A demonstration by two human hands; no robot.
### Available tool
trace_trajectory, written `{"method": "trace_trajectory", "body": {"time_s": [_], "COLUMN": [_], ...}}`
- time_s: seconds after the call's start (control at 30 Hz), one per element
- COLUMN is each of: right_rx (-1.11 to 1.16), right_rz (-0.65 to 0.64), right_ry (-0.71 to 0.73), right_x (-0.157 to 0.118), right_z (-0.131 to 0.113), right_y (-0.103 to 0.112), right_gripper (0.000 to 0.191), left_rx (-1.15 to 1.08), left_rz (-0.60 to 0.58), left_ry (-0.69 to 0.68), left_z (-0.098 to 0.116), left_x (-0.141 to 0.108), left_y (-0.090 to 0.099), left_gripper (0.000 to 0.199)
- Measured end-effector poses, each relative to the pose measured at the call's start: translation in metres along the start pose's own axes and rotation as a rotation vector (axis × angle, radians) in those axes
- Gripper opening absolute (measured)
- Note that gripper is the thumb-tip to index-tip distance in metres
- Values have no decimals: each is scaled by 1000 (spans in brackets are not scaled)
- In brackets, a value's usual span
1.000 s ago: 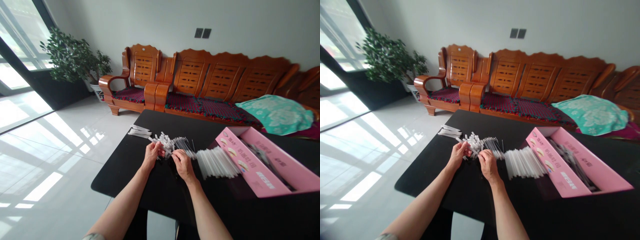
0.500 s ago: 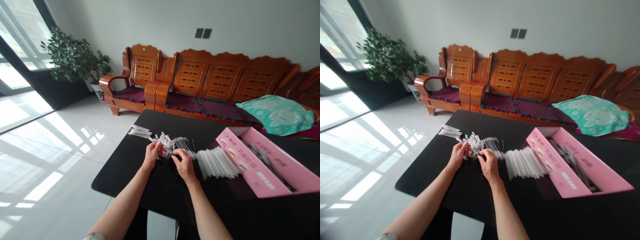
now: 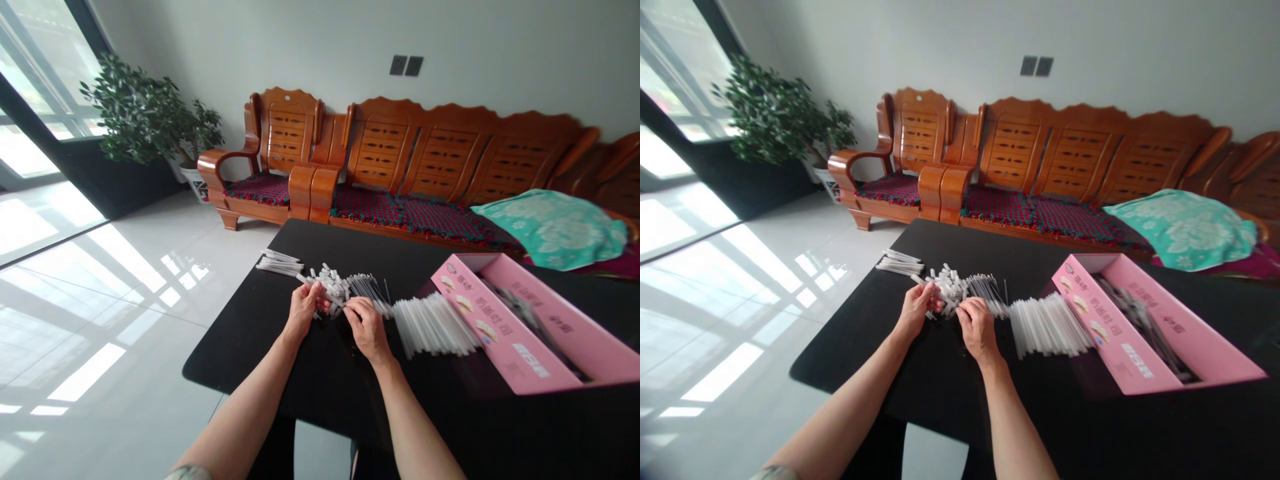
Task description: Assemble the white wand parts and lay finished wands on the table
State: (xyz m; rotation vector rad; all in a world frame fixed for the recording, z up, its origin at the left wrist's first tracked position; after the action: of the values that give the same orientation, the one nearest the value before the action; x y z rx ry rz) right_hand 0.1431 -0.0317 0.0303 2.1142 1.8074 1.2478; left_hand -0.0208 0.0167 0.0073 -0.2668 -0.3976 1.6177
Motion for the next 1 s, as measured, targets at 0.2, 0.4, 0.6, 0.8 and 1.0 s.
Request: {"method": "trace_trajectory", "body": {"time_s": [0.2,0.4,0.6,0.8,1.0], "right_rx": [0,5,9,21,2], "right_rz": [27,10,-14,48,71], "right_ry": [-49,-27,1,1,13], "right_x": [-1,-1,0,0,0], "right_z": [3,2,0,3,1], "right_y": [0,0,0,2,10], "right_gripper": [10,6,13,3,5], "left_rx": [3,9,14,7,-22], "left_rz": [3,-2,-9,12,40], "left_ry": [1,3,-1,-12,-35], "left_z": [-1,-1,-1,-4,-3], "left_x": [0,0,1,2,4], "left_y": [0,0,0,3,8], "left_gripper": [54,52,52,52,50]}}
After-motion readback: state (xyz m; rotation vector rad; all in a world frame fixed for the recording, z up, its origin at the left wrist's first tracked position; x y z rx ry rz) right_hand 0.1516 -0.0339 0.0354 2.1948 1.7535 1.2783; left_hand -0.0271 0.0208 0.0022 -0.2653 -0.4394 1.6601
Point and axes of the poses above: each hand's wrist, its own x-axis towards the middle knuckle, its own y-axis out of the back of the hand, z = x × y, the point moved 3 cm from there along x, towards the middle knuckle, and after that the axes turned 8 degrees about -y, right-handed, at the moved point
